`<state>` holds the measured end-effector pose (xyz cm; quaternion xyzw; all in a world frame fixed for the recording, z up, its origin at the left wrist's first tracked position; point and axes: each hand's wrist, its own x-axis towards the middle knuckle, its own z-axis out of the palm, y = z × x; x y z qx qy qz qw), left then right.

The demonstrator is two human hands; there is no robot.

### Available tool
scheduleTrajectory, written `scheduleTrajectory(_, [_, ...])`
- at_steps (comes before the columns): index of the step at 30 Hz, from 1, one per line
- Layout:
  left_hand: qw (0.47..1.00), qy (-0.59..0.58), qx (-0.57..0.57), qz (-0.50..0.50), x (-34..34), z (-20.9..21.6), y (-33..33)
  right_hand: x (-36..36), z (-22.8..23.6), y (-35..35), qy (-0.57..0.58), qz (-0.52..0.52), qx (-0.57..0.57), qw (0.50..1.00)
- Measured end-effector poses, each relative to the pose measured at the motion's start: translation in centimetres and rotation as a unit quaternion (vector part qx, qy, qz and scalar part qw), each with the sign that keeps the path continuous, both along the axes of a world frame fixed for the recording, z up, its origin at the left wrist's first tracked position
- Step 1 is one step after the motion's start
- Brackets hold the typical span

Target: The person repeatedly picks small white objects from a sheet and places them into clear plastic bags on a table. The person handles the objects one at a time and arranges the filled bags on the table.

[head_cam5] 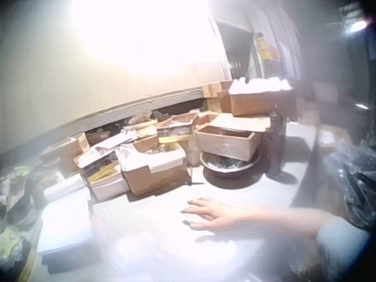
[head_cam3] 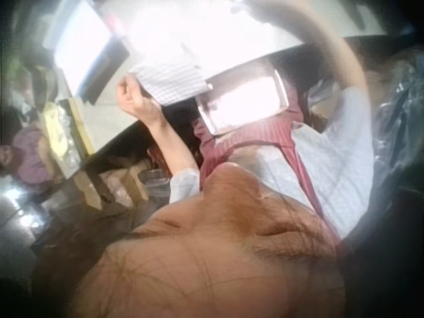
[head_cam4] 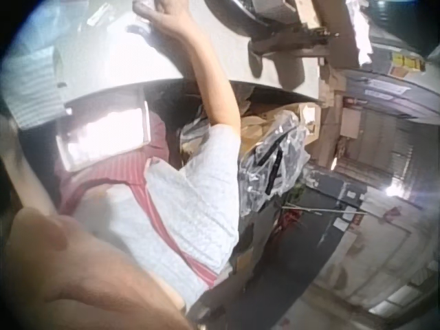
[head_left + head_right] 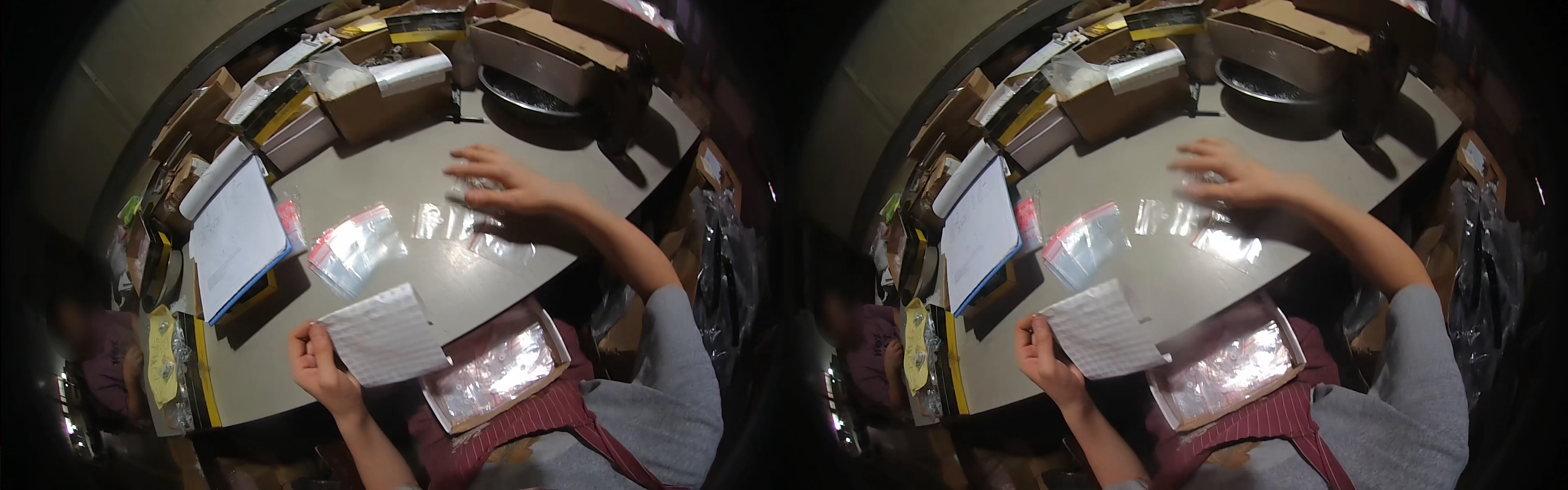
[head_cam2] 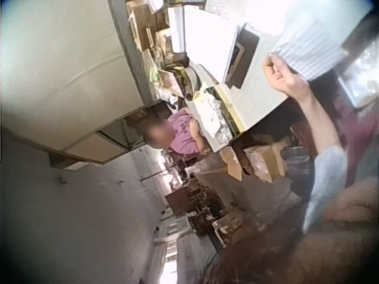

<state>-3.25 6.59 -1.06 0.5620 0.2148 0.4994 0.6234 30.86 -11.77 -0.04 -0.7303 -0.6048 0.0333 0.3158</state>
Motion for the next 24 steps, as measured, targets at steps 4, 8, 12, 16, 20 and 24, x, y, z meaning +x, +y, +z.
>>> scheduleTrajectory(4, [0.997, -0.074, -0.022, 0.005, -1.2, -0.7, 0.9, -1.2, -0.7, 0.4, -0.087, 0.036, -0.09, 0.991])
scheduleTrajectory(8, [0.994, -0.088, -0.055, 0.041, -3.1, -0.1, 0.0, -7.2, 0.2, -1.1, -0.096, 0.165, -0.061, 0.98])
scheduleTrajectory(12, [0.997, -0.017, -0.028, 0.069, -6.5, -0.7, -1.3, -10.6, -0.9, -2.6, -0.068, 0.289, -0.006, 0.955])
scheduleTrajectory(16, [0.996, -0.07, -0.044, 0.037, -7.4, -0.4, -2.8, -14.0, -1.4, -4.9, 0.096, 0.38, 0.046, 0.919])
scheduleTrajectory(20, [0.996, -0.074, -0.027, 0.03, -8.8, -1.3, -3.5, -14.9, -0.3, -6.7, 0.279, 0.376, 0.045, 0.883])
scheduleTrajectory(24, [0.998, -0.041, -0.01, 0.038, -8.2, -1.5, -5.1, -14.3, 1.0, -6.5, 0.372, 0.294, 0.038, 0.879])
